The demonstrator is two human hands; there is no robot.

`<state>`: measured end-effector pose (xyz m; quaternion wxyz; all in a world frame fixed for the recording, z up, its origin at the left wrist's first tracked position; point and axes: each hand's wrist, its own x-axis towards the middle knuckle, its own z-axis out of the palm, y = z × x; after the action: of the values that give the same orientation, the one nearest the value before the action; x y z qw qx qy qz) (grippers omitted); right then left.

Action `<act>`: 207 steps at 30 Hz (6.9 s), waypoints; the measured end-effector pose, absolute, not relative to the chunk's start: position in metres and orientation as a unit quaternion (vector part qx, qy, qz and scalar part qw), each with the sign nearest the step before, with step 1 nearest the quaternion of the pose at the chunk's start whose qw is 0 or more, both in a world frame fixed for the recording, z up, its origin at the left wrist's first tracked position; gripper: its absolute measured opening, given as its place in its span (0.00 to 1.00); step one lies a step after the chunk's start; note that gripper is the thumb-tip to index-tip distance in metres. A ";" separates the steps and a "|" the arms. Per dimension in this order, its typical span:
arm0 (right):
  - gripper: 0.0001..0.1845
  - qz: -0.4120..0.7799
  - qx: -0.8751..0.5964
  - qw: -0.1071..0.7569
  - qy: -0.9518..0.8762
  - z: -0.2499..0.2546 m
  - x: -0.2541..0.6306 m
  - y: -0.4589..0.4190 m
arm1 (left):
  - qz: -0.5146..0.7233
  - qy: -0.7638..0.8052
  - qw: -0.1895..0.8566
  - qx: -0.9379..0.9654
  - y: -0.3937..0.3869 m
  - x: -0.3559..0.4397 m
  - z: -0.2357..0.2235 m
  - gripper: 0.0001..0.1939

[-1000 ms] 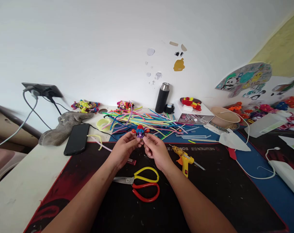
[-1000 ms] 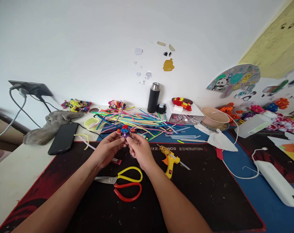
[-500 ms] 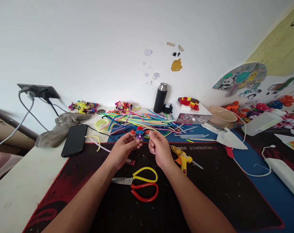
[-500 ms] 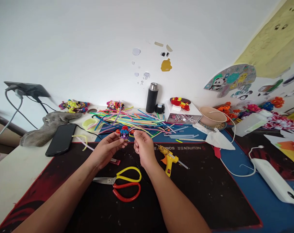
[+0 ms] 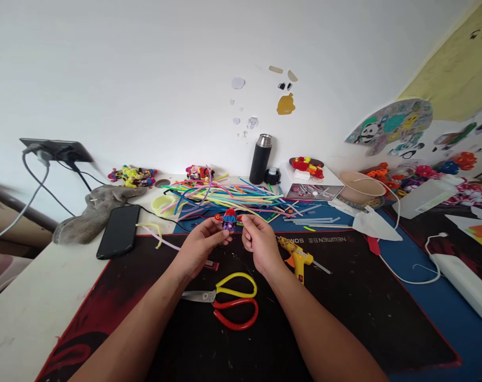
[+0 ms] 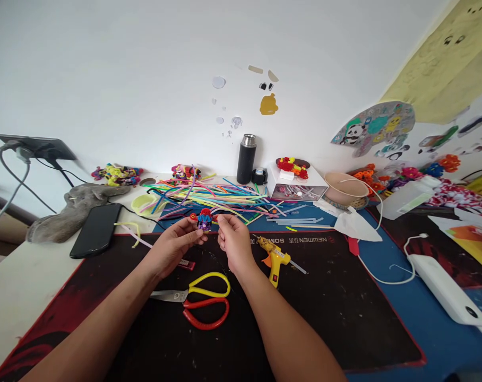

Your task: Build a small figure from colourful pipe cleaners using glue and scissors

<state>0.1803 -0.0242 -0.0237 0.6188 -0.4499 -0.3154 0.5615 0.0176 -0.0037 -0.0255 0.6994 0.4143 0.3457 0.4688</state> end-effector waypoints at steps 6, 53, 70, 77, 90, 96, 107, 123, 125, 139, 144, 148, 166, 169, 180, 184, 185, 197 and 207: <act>0.26 0.561 -0.455 0.618 -0.311 -0.023 0.179 -0.024 | 0.462 0.364 0.679 0.439 -0.004 0.017 -0.025 0.21; 0.22 0.584 -0.449 0.611 -0.289 -0.020 0.179 -0.025 | 0.424 0.376 0.627 0.535 -0.005 0.017 -0.026 0.23; 0.21 0.600 -0.446 0.600 -0.285 -0.019 0.179 -0.026 | 0.412 0.378 0.599 0.573 -0.005 0.016 -0.026 0.20; 0.21 0.611 -0.440 0.596 -0.279 -0.019 0.179 -0.027 | 0.415 0.375 0.594 0.578 -0.006 0.016 -0.027 0.19; 0.20 0.617 -0.436 0.596 -0.273 -0.021 0.179 -0.026 | 0.411 0.377 0.594 0.580 -0.005 0.016 -0.027 0.20; 0.19 0.618 -0.438 0.593 -0.273 -0.022 0.179 -0.026 | 0.413 0.375 0.593 0.580 -0.006 0.017 -0.025 0.19; 0.20 0.619 -0.440 0.591 -0.273 -0.020 0.179 -0.026 | 0.409 0.379 0.592 0.582 -0.006 0.017 -0.024 0.18; 0.26 0.612 -0.434 0.602 -0.274 -0.020 0.181 -0.026 | 0.466 0.370 0.697 0.399 -0.002 0.015 -0.026 0.22; 0.26 0.610 -0.438 0.601 -0.273 -0.020 0.180 -0.026 | 0.475 0.364 0.714 0.364 -0.001 0.014 -0.026 0.22; 0.26 0.613 -0.435 0.600 -0.273 -0.021 0.180 -0.026 | 0.478 0.348 0.737 0.329 0.000 0.013 -0.029 0.22; 0.26 0.614 -0.434 0.600 -0.272 -0.020 0.180 -0.026 | 0.480 0.347 0.739 0.321 -0.001 0.013 -0.028 0.22; 0.26 0.617 -0.435 0.597 -0.272 -0.019 0.180 -0.026 | 0.482 0.348 0.738 0.321 -0.001 0.014 -0.026 0.22; 0.25 0.650 -0.433 0.539 -0.314 -0.028 0.173 -0.030 | 0.521 0.361 0.700 0.330 0.001 0.016 -0.025 0.24; 0.26 0.653 -0.435 0.527 -0.326 -0.027 0.170 -0.031 | 0.523 0.372 0.688 0.338 0.000 0.016 -0.023 0.25; 0.27 0.648 -0.430 0.529 -0.339 -0.028 0.169 -0.030 | 0.500 0.367 0.675 0.399 0.000 0.017 -0.023 0.23; 0.27 0.636 -0.438 0.539 -0.336 -0.030 0.170 -0.028 | 0.509 0.356 0.690 0.372 0.004 0.020 -0.028 0.24; 0.27 0.633 -0.439 0.543 -0.335 -0.031 0.171 -0.028 | 0.513 0.355 0.691 0.366 0.005 0.020 -0.029 0.24; 0.30 0.611 -0.451 0.561 -0.329 -0.032 0.177 -0.025 | 0.551 0.347 0.693 0.310 0.014 0.016 -0.035 0.28; 0.30 0.607 -0.458 0.558 -0.332 -0.030 0.176 -0.026 | 0.542 0.350 0.699 0.307 0.014 0.016 -0.034 0.29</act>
<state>0.1764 -0.0259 -0.0298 0.5582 -0.4577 -0.3318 0.6073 0.0165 0.0136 -0.0337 0.6994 0.3069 0.3500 0.5424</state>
